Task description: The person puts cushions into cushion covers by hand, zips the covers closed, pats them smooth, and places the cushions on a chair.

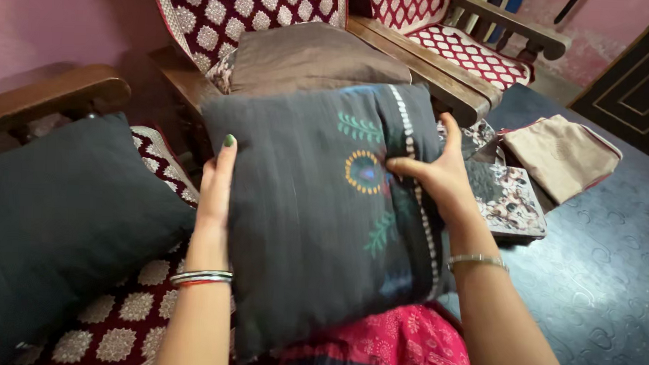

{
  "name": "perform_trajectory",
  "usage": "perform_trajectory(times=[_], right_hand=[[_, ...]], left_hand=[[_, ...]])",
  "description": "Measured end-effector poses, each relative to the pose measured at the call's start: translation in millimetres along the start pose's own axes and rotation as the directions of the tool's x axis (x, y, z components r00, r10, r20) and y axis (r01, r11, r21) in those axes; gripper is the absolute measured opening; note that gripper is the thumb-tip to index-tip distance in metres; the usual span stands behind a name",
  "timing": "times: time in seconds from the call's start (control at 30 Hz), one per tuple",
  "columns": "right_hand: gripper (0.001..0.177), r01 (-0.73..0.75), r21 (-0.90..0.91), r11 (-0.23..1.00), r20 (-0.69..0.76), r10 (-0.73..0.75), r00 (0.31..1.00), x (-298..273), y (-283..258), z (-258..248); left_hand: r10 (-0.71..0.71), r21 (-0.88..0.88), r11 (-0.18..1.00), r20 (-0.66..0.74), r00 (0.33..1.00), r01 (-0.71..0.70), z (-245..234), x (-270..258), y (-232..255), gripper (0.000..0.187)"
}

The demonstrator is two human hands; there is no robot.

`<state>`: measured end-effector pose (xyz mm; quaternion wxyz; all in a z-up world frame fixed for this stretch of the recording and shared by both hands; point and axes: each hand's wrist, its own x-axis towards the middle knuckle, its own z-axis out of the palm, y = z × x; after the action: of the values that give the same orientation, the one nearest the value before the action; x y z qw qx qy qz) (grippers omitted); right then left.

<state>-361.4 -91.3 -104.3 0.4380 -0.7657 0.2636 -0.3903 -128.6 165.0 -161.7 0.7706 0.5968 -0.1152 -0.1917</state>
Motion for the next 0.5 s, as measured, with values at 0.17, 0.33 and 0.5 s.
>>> perform_trajectory(times=[0.17, 0.33, 0.5], right_hand=[[0.105, -0.356, 0.071, 0.932, 0.054, 0.353, 0.934, 21, 20, 22], [0.115, -0.242, 0.207, 0.948, 0.304, 0.173, 0.937, 6, 50, -6], [0.134, -0.053, 0.156, 0.986, 0.385, -0.011, 0.923, -14, 25, 1]], left_hand=[[-0.049, 0.155, 0.988, 0.175, 0.983, 0.021, 2, -32, 9, 0.103], [-0.12, 0.112, 0.987, 0.009, 0.993, 0.118, 3, -45, -17, 0.109], [0.036, 0.142, 0.989, -0.02, 0.999, -0.032, 16, -35, -29, 0.1]])
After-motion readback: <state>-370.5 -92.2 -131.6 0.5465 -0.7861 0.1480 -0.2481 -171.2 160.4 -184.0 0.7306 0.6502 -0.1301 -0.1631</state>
